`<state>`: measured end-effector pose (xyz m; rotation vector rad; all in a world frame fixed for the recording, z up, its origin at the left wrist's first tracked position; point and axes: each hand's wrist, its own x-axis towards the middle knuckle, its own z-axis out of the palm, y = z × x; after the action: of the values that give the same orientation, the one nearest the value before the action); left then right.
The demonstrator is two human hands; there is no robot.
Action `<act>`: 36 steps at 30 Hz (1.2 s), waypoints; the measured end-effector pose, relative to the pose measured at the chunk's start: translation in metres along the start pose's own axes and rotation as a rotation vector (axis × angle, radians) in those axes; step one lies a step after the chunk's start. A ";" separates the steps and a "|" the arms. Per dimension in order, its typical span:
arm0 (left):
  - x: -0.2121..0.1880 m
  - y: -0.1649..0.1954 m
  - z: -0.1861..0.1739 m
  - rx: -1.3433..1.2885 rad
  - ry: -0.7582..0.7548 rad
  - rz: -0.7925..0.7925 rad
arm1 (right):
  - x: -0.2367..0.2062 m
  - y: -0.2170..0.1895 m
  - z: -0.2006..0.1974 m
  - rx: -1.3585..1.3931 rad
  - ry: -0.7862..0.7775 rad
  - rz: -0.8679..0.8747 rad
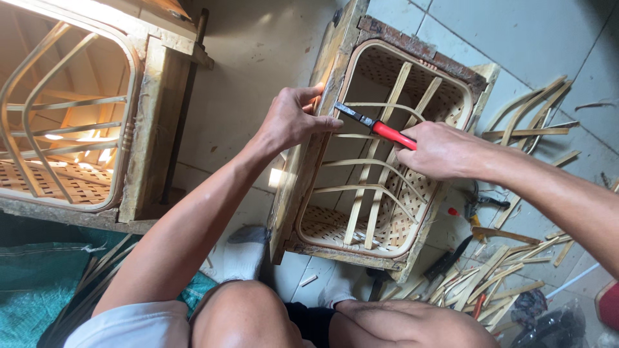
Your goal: The person sits on the floor assembling a bamboo basket frame. They apply glue from a squeeze bottle along the rim and ribs, tap and press bamboo strips into place with a hammer, reposition the frame, and use pliers to trim and secure strip ends.
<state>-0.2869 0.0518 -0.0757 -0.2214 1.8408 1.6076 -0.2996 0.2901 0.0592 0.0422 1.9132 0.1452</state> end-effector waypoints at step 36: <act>-0.184 -0.109 0.045 -0.173 0.089 -0.109 | -0.067 -0.024 0.158 0.204 0.052 -0.379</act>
<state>-0.0723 0.0150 -0.0581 -0.4695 1.7236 1.7050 -0.1274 0.2723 0.0663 -0.1882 1.9455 -0.3065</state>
